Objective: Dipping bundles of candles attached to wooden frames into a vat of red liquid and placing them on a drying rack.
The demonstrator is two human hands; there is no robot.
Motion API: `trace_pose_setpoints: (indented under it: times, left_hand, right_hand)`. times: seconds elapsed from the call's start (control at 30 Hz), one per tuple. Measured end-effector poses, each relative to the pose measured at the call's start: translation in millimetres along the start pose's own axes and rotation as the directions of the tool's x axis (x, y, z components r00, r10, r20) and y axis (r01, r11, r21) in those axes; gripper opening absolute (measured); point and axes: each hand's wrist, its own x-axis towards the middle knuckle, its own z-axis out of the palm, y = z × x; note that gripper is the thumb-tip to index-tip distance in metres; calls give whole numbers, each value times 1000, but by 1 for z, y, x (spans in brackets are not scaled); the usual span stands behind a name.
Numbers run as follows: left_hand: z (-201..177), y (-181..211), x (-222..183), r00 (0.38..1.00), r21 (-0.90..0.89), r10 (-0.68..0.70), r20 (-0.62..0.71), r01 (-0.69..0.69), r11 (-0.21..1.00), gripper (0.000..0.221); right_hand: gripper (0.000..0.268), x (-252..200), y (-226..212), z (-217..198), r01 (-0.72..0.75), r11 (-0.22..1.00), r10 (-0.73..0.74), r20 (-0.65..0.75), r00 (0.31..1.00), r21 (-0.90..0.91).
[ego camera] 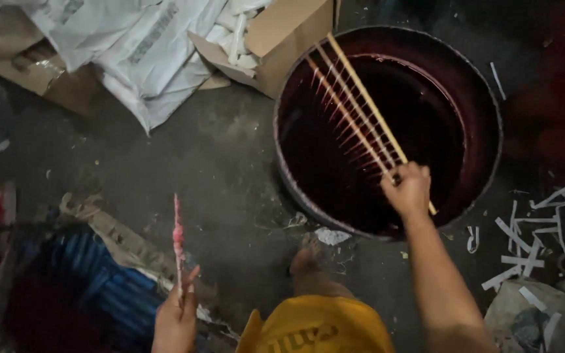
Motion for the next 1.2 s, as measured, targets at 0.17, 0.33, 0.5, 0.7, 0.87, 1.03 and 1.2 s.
trace_pose_setpoints:
  times: [0.17, 0.33, 0.5, 0.7, 0.87, 1.03, 1.2]
  left_hand:
    - [13, 40, 38, 992, 77, 128, -6, -128, 989, 47]
    - [23, 66, 54, 979, 57, 190, 78, -195, 979, 46]
    - [27, 98, 54, 996, 56, 77, 37, -79, 995, 44]
    - [29, 89, 77, 982, 113, 189, -17, -186, 976, 45]
    - [30, 87, 82, 989, 185, 134, -56, -122, 975, 40]
    - [35, 61, 94, 952, 14, 247, -180, -249, 969, 37]
    - [14, 64, 111, 948, 262, 316, -34, -297, 918, 43]
  right_hand:
    - [10, -8, 17, 25, -43, 997, 43, 9, 999, 67]
    - [9, -12, 36, 45, -58, 991, 57, 10, 998, 118]
    - [7, -17, 53, 69, -195, 976, 186, 88, 979, 95]
    - [12, -23, 71, 91, -210, 971, 199, 100, 975, 115]
    - [12, -25, 79, 106, -257, 960, 248, 84, 965, 110]
    - [11, -25, 82, 116, -248, 961, 239, 88, 967, 122]
    - [9, -21, 76, 71, -146, 987, 142, 62, 988, 70]
